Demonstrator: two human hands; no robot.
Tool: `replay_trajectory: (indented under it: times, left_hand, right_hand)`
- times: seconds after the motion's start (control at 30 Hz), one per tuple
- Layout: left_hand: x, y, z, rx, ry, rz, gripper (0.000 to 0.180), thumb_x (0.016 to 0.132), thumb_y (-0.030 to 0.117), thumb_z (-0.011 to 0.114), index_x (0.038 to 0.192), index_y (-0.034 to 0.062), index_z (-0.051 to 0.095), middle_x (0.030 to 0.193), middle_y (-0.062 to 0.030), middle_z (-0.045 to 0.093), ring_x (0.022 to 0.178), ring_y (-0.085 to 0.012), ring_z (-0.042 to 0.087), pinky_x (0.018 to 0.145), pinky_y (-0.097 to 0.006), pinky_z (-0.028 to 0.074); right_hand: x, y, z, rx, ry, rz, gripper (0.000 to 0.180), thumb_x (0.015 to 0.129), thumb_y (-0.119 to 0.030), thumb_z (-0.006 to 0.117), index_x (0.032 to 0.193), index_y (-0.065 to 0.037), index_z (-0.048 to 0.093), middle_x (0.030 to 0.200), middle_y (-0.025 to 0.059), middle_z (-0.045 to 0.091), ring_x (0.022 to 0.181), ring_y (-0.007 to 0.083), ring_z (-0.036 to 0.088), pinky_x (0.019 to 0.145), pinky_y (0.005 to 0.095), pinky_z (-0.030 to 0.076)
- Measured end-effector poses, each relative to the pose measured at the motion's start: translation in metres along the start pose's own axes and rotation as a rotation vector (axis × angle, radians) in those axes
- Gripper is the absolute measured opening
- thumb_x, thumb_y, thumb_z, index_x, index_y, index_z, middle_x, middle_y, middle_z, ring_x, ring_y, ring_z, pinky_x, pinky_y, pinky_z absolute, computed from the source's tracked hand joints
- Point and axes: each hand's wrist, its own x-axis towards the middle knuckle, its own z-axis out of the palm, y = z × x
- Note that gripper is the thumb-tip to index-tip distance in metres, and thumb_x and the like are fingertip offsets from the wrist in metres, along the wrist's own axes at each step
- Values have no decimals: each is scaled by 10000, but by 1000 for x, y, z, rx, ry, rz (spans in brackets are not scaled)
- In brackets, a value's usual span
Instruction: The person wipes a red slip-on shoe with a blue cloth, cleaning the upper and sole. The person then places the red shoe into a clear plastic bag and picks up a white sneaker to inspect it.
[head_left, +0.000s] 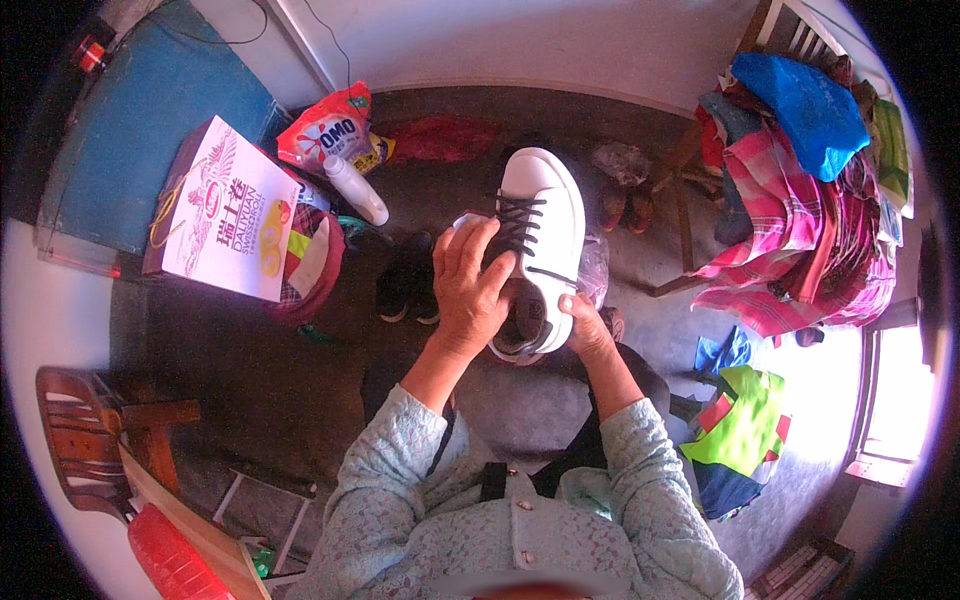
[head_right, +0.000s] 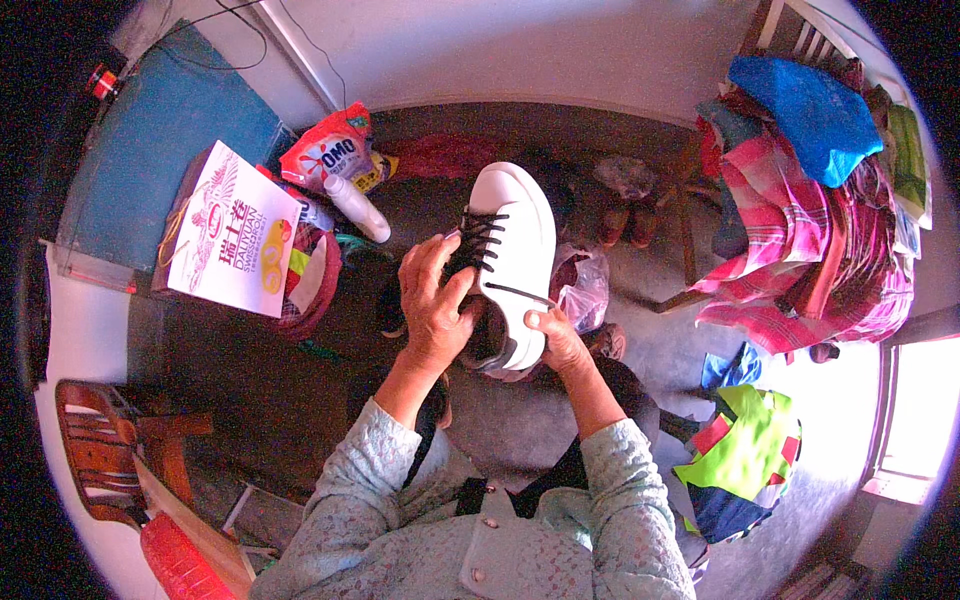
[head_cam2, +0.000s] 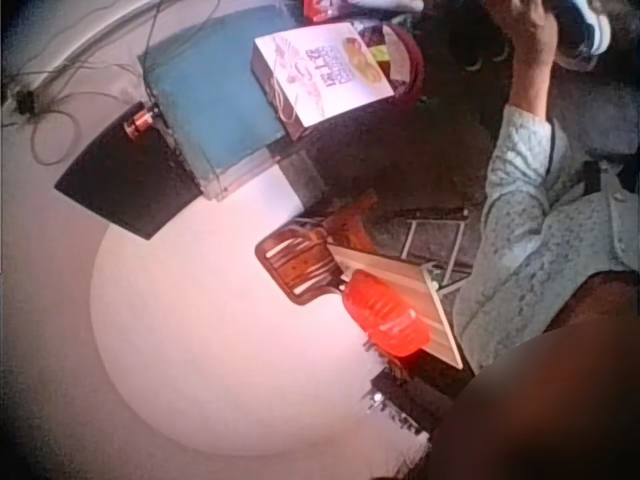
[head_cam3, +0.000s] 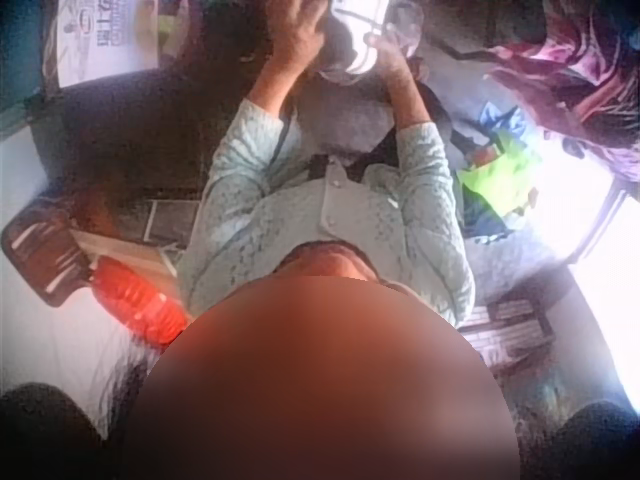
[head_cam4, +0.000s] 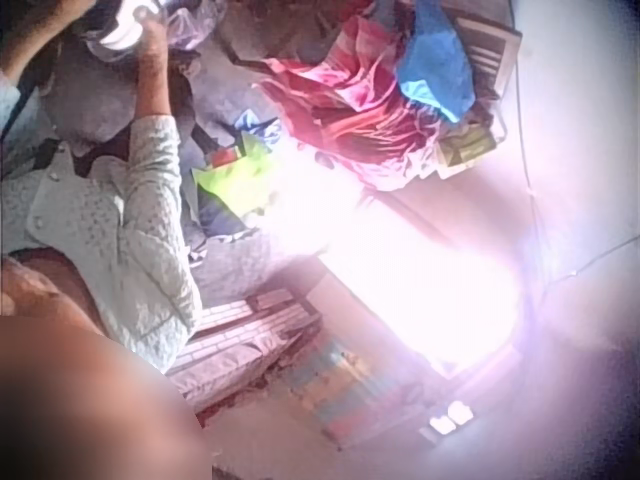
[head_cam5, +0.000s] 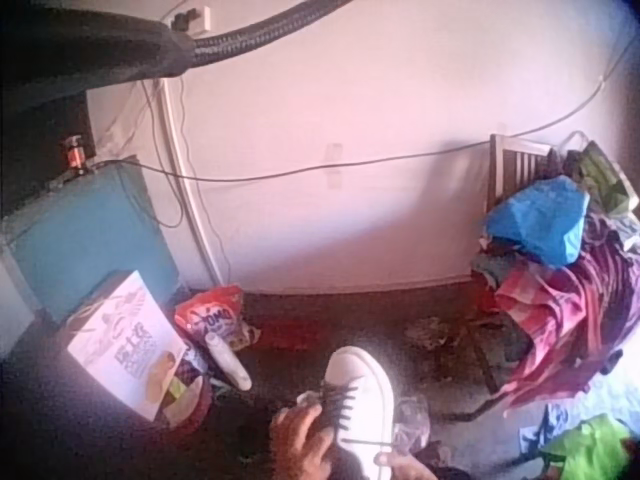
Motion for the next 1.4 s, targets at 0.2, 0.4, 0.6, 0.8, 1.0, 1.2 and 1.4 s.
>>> replay_trajectory:
  times: [0.2, 0.4, 0.6, 0.8, 1.0, 1.2, 1.4]
  left_hand:
    - [-3, 0, 1, 18, 96, 2, 383, 526, -6, 677, 885, 67, 565, 1067, -119, 536, 1001, -339, 524, 859, -475, 419]
    - [-6, -3, -3, -64, 129, 21, 343, 592, 20, 669, 918, 75, 578, 1013, -115, 530, 951, -324, 533, 838, -463, 424]
    - [-7, -1, -6, -104, 196, -70, 293, 652, 74, 688, 917, 82, 565, 961, -110, 533, 882, -319, 526, 755, -431, 425]
    - [-11, 0, -3, -256, 31, -428, 174, 671, 37, 695, 753, 57, 543, 712, -90, 538, 656, -277, 542, 586, -362, 431]
    - [-19, 0, 5, -431, -167, -650, 111, 806, 99, 629, 796, -11, 611, 657, -116, 613, 544, -185, 576, 523, -306, 440]
    - [-11, 5, -4, -1320, -324, -948, 294, 846, 124, 523, 1087, -37, 573, 1014, -75, 624, 938, -141, 579, 856, -283, 441]
    - [-9, 2, -5, -2074, -239, -937, 473, 862, 220, 541, 1214, -79, 438, 1222, -168, 514, 1156, -258, 490, 1017, -387, 356]
  right_hand:
    - [0, 1, -3, -54, -13, 30, 722, 635, -322, 766, 1207, 28, 501, 1083, 104, 615, 947, 211, 606, 854, 337, 484]
    - [-1, 0, -1, -37, -47, -8, 722, 622, -286, 753, 1213, 35, 491, 1102, 116, 607, 967, 227, 602, 871, 343, 478]
    - [1, 3, -4, 17, -81, -64, 710, 590, -201, 767, 1206, 31, 499, 1113, 118, 605, 976, 228, 599, 885, 343, 470]
    - [-2, -4, 1, -140, 9, -102, 750, 588, -179, 782, 1234, 21, 456, 1075, 87, 607, 974, 203, 588, 848, 323, 473]
    - [0, -2, 1, -142, 14, -111, 723, 608, -158, 777, 1230, 22, 456, 1071, 87, 601, 963, 208, 585, 847, 329, 473]
    - [0, 0, -5, -111, 20, -130, 704, 607, -125, 775, 1226, 14, 468, 1086, 90, 602, 979, 218, 585, 864, 341, 470]
    - [-1, 0, -16, -41, -16, -99, 721, 589, -112, 770, 1239, 1, 479, 1130, 84, 591, 1056, 227, 554, 920, 340, 430]
